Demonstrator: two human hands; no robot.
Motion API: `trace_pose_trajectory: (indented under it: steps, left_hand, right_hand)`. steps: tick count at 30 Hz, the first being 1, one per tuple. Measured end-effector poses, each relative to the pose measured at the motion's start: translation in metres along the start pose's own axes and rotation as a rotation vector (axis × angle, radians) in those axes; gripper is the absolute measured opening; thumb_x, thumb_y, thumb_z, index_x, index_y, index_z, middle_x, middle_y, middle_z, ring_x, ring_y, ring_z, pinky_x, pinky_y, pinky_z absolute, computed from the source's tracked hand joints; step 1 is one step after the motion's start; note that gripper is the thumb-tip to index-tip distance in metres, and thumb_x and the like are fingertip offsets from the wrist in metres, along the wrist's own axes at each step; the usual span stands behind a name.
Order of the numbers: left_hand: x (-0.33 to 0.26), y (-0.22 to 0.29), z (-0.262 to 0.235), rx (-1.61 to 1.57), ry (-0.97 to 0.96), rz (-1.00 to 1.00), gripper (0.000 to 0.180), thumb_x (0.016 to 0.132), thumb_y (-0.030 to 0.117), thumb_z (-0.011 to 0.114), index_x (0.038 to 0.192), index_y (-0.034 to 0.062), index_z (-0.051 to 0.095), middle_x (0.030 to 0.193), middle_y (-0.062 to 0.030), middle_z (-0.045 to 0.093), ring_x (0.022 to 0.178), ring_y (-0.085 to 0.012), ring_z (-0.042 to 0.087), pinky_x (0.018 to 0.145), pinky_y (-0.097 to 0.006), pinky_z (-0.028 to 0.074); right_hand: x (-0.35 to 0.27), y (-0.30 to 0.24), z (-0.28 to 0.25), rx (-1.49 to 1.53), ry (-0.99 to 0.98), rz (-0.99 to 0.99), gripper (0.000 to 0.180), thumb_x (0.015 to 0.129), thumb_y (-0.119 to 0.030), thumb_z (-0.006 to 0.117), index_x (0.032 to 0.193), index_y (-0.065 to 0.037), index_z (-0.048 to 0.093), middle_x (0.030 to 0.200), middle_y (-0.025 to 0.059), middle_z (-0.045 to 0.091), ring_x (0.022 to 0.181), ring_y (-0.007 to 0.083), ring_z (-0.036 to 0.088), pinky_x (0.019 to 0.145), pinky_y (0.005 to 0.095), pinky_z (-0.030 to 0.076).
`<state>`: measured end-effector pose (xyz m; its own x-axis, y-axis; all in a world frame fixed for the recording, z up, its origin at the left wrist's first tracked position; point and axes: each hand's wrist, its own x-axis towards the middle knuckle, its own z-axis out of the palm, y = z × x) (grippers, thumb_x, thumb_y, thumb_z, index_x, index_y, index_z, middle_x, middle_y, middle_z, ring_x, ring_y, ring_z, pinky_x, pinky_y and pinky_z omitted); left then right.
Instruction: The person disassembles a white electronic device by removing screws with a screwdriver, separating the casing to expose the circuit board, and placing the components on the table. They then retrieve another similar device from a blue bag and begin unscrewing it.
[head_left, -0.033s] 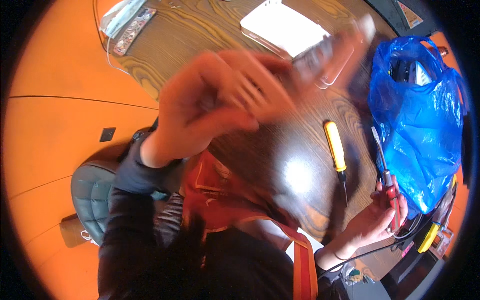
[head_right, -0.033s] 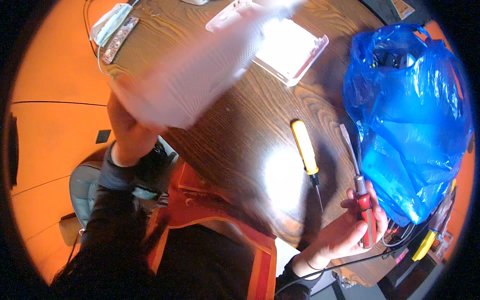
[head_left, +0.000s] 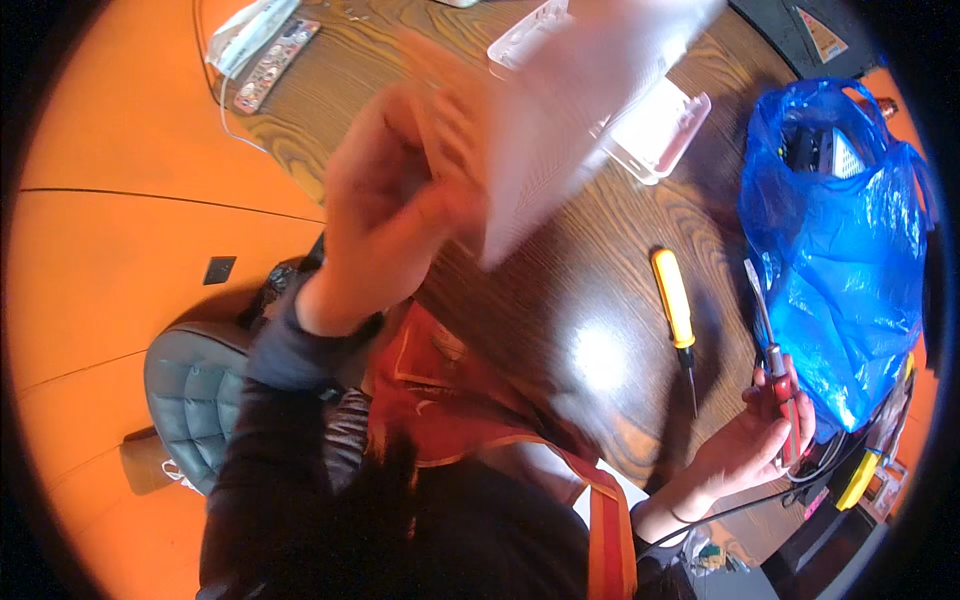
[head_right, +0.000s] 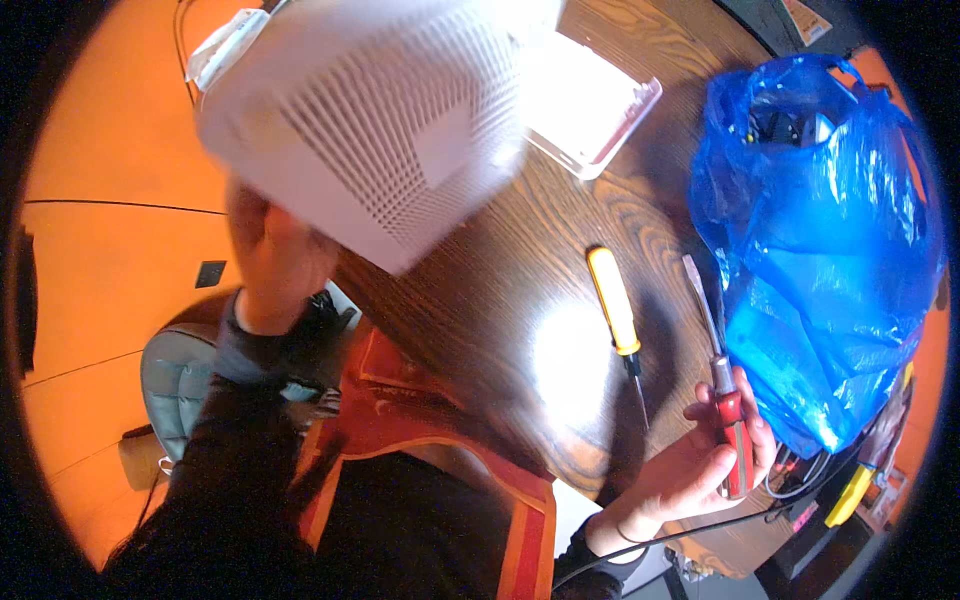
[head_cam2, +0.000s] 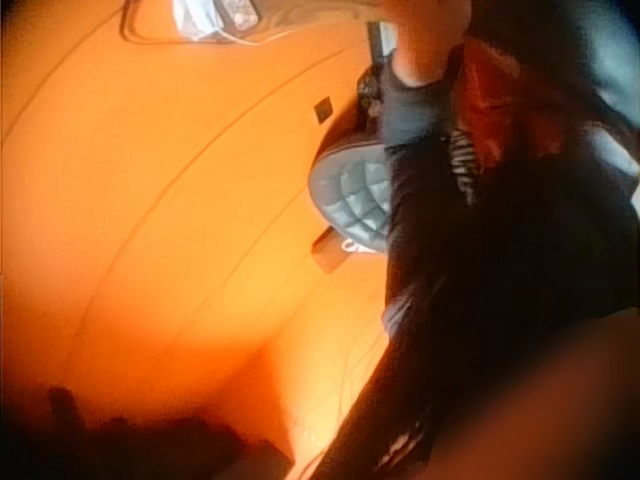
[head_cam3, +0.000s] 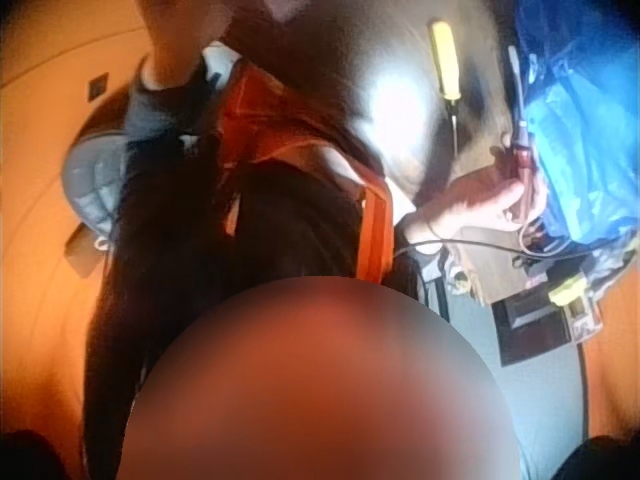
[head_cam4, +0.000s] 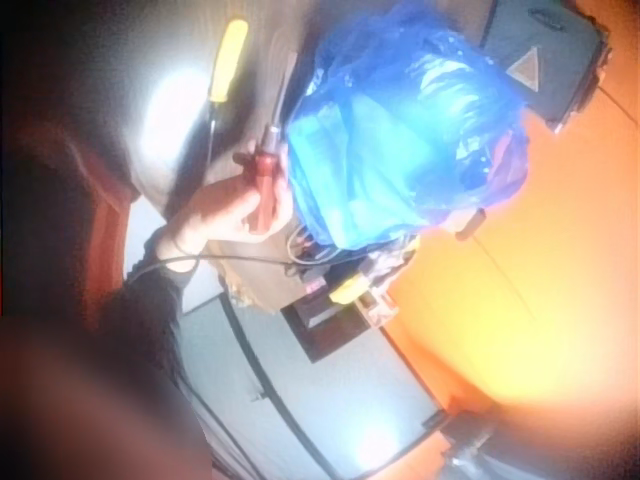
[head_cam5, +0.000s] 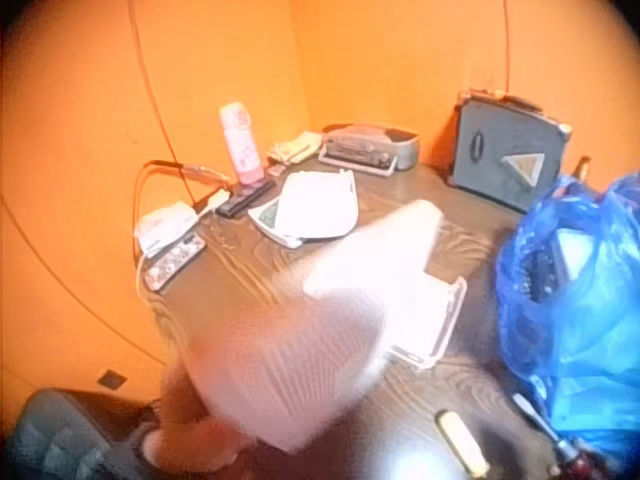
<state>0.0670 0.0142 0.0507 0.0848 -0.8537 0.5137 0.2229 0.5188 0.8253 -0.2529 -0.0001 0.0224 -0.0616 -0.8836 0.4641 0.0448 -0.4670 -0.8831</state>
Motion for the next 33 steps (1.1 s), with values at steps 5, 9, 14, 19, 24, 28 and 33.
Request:
trace_pose_trajectory:
  steps: [5, 9, 14, 19, 24, 28, 33]
  left_hand:
    - [-0.011, -0.039, 0.008, -0.74, 0.436, -0.146, 0.036, 0.094, 0.031, 0.042, 0.119, 0.0062, 0.043, 0.112, -0.0087, 0.054, 0.1, -0.019, 0.056, 0.084, -0.034, 0.049]
    - [-0.011, -0.063, 0.009, -0.997, 0.413, -0.261, 0.046, 0.093, 0.04, 0.038, 0.123, 0.0058, 0.044, 0.114, -0.0088, 0.054, 0.101, -0.0207, 0.055, 0.086, -0.037, 0.049]
    - [-0.018, -0.064, 0.011, -0.961, 0.458, -0.307, 0.044, 0.093, 0.04, 0.038, 0.121, 0.0062, 0.045, 0.112, -0.008, 0.055, 0.1, -0.0198, 0.056, 0.084, -0.036, 0.05]
    - [-0.02, -0.064, 0.008, -0.938, 0.452, -0.32, 0.046, 0.093, 0.041, 0.037, 0.121, 0.0064, 0.045, 0.113, -0.0078, 0.055, 0.1, -0.0197, 0.055, 0.085, -0.035, 0.048]
    - [-0.023, -0.053, 0.008, -0.87, 0.378, -0.286, 0.05, 0.092, 0.045, 0.038, 0.124, 0.0059, 0.041, 0.113, -0.0079, 0.054, 0.103, -0.0196, 0.053, 0.09, -0.034, 0.044]
    - [-0.021, -0.052, 0.011, -0.673, 0.487, -0.331, 0.05, 0.089, 0.042, 0.046, 0.122, 0.0051, 0.041, 0.111, -0.0088, 0.055, 0.101, -0.0195, 0.055, 0.086, -0.033, 0.047]
    - [-0.018, -0.055, 0.012, -0.617, 0.574, -0.376, 0.037, 0.086, 0.026, 0.056, 0.114, 0.0044, 0.046, 0.104, -0.0089, 0.059, 0.09, -0.0179, 0.06, 0.076, -0.031, 0.053]
  right_hand:
    - [-0.001, 0.002, -0.001, 0.007, 0.04, 0.039, 0.033, 0.092, -0.025, 0.044, 0.115, -0.001, 0.046, 0.109, 0.0229, 0.056, 0.092, 0.0284, 0.061, 0.077, 0.0288, 0.047]
    - [0.0, 0.003, 0.0, -0.036, 0.065, 0.034, 0.033, 0.093, -0.025, 0.043, 0.114, 0.0, 0.045, 0.108, 0.0216, 0.057, 0.091, 0.0268, 0.061, 0.078, 0.0292, 0.047]
    - [-0.001, 0.003, 0.004, -0.015, 0.053, 0.024, 0.032, 0.093, -0.023, 0.043, 0.113, 0.0, 0.046, 0.107, 0.0206, 0.058, 0.088, 0.0253, 0.061, 0.075, 0.0274, 0.047]
    - [0.0, 0.004, 0.006, -0.012, 0.04, 0.053, 0.031, 0.093, -0.023, 0.044, 0.114, -0.001, 0.048, 0.107, 0.0199, 0.058, 0.088, 0.0238, 0.062, 0.073, 0.0259, 0.047]
    - [-0.001, 0.003, 0.008, -0.025, 0.098, 0.1, 0.035, 0.089, -0.027, 0.051, 0.112, -0.001, 0.046, 0.108, 0.0263, 0.055, 0.081, 0.0264, 0.062, 0.071, 0.0281, 0.05]
    - [-0.001, 0.002, 0.012, -0.047, 0.107, 0.126, 0.035, 0.087, -0.028, 0.054, 0.108, -0.002, 0.045, 0.108, 0.0297, 0.054, 0.076, 0.026, 0.063, 0.07, 0.0296, 0.052]
    - [-0.002, 0.0, 0.015, -0.02, 0.091, 0.136, 0.037, 0.086, -0.03, 0.055, 0.108, -0.002, 0.045, 0.108, 0.0293, 0.054, 0.075, 0.0259, 0.063, 0.07, 0.03, 0.052]
